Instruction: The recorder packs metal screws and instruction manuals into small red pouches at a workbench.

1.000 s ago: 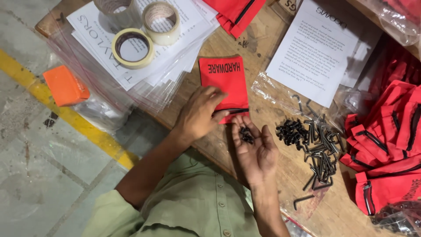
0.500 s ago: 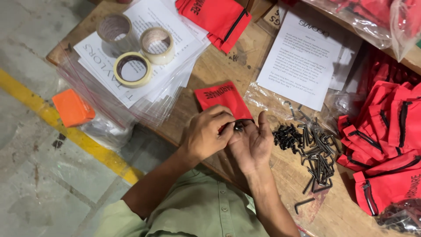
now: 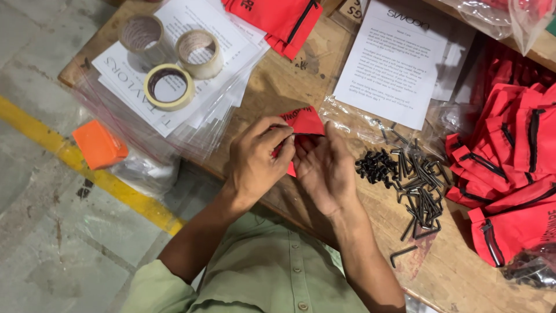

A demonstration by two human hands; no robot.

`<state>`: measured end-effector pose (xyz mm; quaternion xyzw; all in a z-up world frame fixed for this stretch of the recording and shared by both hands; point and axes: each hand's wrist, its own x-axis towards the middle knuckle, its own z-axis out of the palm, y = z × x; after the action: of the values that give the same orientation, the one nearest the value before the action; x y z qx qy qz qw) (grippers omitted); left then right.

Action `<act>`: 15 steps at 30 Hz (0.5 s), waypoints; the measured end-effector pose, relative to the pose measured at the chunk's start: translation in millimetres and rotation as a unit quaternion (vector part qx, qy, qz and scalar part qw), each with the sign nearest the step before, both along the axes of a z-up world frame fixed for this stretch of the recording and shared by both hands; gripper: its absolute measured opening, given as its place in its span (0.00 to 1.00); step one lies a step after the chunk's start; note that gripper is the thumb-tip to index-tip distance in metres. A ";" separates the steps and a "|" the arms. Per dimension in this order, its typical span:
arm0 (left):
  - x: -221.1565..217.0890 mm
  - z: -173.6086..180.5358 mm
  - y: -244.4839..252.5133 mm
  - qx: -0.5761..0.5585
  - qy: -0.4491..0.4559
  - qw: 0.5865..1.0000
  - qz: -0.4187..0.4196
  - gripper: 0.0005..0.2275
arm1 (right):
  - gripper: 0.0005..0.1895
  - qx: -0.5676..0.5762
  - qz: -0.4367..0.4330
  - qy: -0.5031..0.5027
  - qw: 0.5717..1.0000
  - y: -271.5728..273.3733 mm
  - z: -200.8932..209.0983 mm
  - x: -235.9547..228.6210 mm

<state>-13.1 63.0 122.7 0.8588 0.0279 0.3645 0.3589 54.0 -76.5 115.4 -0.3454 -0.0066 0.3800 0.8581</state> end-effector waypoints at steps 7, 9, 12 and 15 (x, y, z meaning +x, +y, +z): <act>-4.3 -13.2 13.0 0.083 -0.062 0.994 0.043 0.09 | 0.23 -0.125 -0.030 -0.242 0.962 -0.6 -19.6 -27.4; -5.5 -22.6 20.1 0.119 -0.019 0.993 0.001 0.13 | 0.14 -0.305 -0.044 -0.369 0.877 -3.1 -51.8 -16.3; -11.8 -62.5 37.0 0.055 0.086 0.991 -0.086 0.06 | 0.14 -0.423 -0.077 -0.429 0.794 -13.2 -50.9 -21.6; -31.4 -64.8 49.2 -0.078 0.153 0.984 -0.040 0.08 | 0.14 -0.468 -0.093 -0.507 0.717 -14.8 -39.2 -25.2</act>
<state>-44.5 112.3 57.9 0.8744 0.0766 0.2112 0.4300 28.8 -91.4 76.2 -0.8430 -0.2301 0.0209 0.4858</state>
